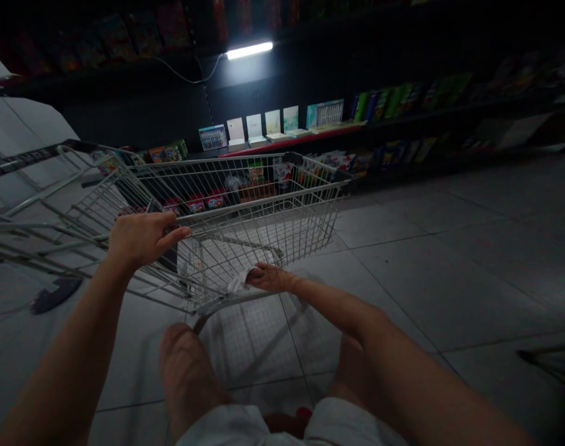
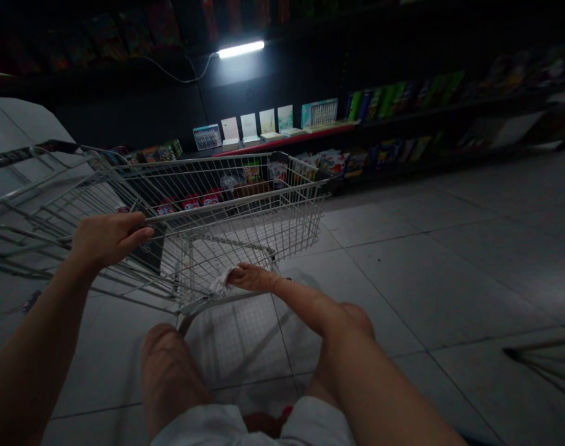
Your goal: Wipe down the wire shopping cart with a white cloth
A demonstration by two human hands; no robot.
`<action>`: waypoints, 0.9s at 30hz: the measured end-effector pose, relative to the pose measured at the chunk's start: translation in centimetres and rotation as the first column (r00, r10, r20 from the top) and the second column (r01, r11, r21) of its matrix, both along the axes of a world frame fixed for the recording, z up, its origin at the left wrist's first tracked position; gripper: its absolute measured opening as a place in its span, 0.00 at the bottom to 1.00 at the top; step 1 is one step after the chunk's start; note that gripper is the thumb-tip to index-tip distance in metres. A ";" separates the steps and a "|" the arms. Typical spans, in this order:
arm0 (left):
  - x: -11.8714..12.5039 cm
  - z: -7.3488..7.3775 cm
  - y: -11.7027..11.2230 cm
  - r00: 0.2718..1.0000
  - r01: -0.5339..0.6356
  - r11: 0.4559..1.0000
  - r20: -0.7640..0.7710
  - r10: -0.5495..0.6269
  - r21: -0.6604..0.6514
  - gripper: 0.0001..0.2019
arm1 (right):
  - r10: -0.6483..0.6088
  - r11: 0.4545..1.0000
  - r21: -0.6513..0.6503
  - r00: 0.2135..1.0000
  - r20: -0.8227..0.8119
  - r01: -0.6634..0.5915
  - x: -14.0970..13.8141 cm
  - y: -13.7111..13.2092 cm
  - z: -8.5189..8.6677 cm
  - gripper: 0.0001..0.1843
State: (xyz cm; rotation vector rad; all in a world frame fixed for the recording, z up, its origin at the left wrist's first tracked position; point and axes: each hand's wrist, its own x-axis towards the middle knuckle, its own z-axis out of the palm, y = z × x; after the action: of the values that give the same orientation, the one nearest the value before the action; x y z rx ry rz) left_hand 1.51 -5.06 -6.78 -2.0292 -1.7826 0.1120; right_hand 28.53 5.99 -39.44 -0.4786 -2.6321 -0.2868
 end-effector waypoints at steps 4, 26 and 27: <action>0.0 0.1 -0.1 1.000 0.005 1.000 -0.010 -0.005 -0.011 0.35 | 0.136 0.989 0.031 0.979 0.150 -0.142 -0.5 -0.3 0.3 0.20; 0.2 0.0 0.1 0.999 0.015 1.000 -0.032 -0.016 -0.018 0.38 | -0.467 0.859 0.001 0.785 -0.407 0.511 12.4 0.0 5.3 0.23; 0.2 0.0 0.2 0.999 0.017 1.000 -0.033 -0.018 -0.018 0.38 | -0.478 0.834 -0.036 0.688 -0.545 0.551 12.5 0.1 6.8 0.24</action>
State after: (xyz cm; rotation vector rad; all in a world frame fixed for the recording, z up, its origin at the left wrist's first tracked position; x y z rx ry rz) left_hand 1.70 -4.87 -6.82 -2.0429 -1.7494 0.1560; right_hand 40.99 6.06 -32.59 -1.0892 -1.8684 -0.4262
